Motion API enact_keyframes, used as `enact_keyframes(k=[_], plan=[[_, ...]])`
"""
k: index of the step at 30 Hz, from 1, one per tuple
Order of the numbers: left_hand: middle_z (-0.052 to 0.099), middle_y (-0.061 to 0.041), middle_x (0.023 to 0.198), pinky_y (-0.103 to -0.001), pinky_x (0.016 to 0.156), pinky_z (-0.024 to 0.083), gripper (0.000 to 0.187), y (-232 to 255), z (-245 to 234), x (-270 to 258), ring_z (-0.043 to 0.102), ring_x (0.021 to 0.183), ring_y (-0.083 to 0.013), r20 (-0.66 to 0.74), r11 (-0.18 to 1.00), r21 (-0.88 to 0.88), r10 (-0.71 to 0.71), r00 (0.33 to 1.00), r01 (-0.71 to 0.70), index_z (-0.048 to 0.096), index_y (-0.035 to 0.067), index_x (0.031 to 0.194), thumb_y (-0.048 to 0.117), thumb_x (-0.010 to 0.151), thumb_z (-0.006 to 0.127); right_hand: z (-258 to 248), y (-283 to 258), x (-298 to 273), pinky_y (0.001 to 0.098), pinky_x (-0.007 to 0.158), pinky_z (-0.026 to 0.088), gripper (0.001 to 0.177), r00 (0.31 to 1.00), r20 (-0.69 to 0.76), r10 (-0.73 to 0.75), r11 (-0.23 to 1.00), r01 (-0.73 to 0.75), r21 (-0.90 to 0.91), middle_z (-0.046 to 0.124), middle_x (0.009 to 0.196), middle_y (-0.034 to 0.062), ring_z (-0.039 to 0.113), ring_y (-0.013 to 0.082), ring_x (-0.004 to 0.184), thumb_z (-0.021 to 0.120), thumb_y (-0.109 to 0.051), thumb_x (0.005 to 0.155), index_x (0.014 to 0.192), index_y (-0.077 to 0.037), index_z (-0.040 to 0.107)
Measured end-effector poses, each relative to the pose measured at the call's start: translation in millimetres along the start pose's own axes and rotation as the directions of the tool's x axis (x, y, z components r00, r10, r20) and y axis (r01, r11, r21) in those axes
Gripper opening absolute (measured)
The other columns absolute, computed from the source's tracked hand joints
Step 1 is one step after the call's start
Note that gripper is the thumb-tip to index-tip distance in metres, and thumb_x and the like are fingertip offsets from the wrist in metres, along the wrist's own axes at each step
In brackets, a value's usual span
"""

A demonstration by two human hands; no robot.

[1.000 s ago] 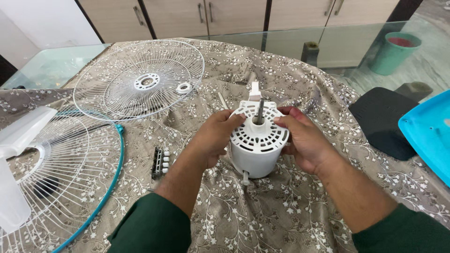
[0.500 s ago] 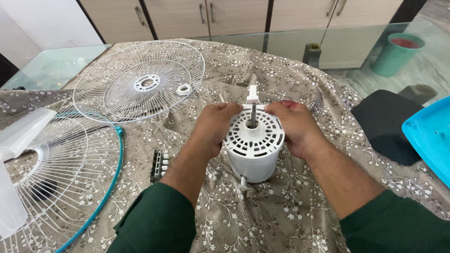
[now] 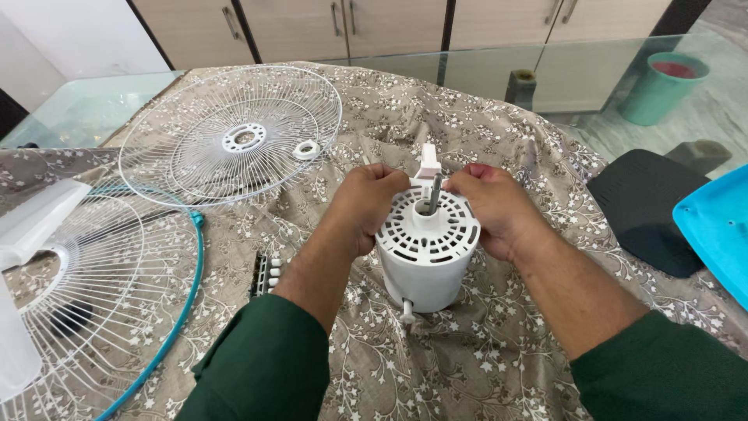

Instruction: The person assembles an electric fan by inserting a white plastic knob into the motor housing, attaching the rear grille, and securing it with a screw and screwdriver. The person handles the motor housing, knob, rear grille, screw, and screwdriver on a table with other fan parts nearby.

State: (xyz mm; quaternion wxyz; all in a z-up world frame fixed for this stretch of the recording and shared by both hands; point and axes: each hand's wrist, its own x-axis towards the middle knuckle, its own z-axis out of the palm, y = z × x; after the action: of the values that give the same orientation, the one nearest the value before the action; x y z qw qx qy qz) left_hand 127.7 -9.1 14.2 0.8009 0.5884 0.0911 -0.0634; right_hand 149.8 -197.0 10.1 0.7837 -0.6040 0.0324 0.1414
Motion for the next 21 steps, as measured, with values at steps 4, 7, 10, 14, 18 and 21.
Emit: enact_keyframes(k=[4,7,10,14,18,21], plan=[[0.073,-0.014,0.088,-0.033,0.057,0.059,0.023,-11,-4,-11,0.07,0.067,-0.0198,-0.014,0.998,-0.057,0.038,0.999,-0.039,0.067,-0.005,0.112,0.011,0.096,0.064,-3,8,-5,0.0314,0.068,0.062,0.016,0.999,-0.021,-0.03,1.0,0.03,-0.008,0.069,0.091,0.0118,0.071,0.0189,0.075,0.068,-0.008,0.091,0.102,0.0,0.061],[0.068,-0.013,0.123,-0.037,0.087,0.058,0.038,-21,-7,-27,0.065,0.106,-0.0218,-0.041,0.962,-0.083,0.257,0.966,-0.259,0.061,0.003,0.13,0.023,0.099,0.057,-7,18,-19,0.033,0.079,0.059,0.023,0.941,-0.023,-0.339,0.928,0.33,-0.172,0.066,0.104,0.0134,0.068,0.0202,0.091,0.072,-0.013,0.094,0.11,0.0,0.061],[0.057,-0.013,0.15,-0.042,0.114,0.05,0.05,-28,-27,-59,0.055,0.139,-0.0273,0.093,0.697,0.345,0.641,0.762,-0.628,0.055,0.007,0.144,0.039,0.106,0.047,-18,25,-48,0.0362,0.101,0.058,0.028,0.677,0.157,-0.719,0.609,0.722,-0.328,0.063,0.122,0.0141,0.066,0.0228,0.115,0.069,-0.021,0.101,0.121,-0.003,0.06],[0.052,-0.02,0.152,-0.05,0.117,0.034,0.079,-35,-38,-92,0.037,0.149,-0.0378,0.551,-0.003,0.694,0.647,0.527,-0.72,0.054,0.003,0.143,0.058,0.088,0.067,-22,33,-83,0.0459,0.114,0.048,0.058,0.201,0.633,-0.748,-0.159,0.871,-0.464,0.06,0.136,0.0159,0.059,0.0339,0.13,0.075,-0.041,0.085,0.129,-0.007,0.058],[0.053,-0.02,0.149,-0.05,0.124,0.031,0.102,-26,-40,-95,0.038,0.15,-0.0369,0.668,-0.209,0.656,0.609,0.428,-0.725,0.049,-0.003,0.145,0.065,0.075,0.076,-21,31,-88,0.0486,0.114,0.046,0.06,0.178,0.725,-0.666,-0.261,0.854,-0.449,0.058,0.138,0.0175,0.055,0.0381,0.134,0.077,-0.043,0.086,0.134,-0.011,0.059],[0.055,-0.02,0.148,-0.05,0.124,0.033,0.098,-26,-40,-91,0.043,0.147,-0.0376,0.685,-0.215,0.645,0.587,0.431,-0.733,0.051,-0.003,0.144,0.057,0.074,0.082,-26,30,-81,0.0474,0.116,0.047,0.055,0.206,0.724,-0.658,-0.215,0.87,-0.443,0.06,0.137,0.0153,0.056,0.0357,0.137,0.076,-0.04,0.091,0.135,-0.011,0.06]])
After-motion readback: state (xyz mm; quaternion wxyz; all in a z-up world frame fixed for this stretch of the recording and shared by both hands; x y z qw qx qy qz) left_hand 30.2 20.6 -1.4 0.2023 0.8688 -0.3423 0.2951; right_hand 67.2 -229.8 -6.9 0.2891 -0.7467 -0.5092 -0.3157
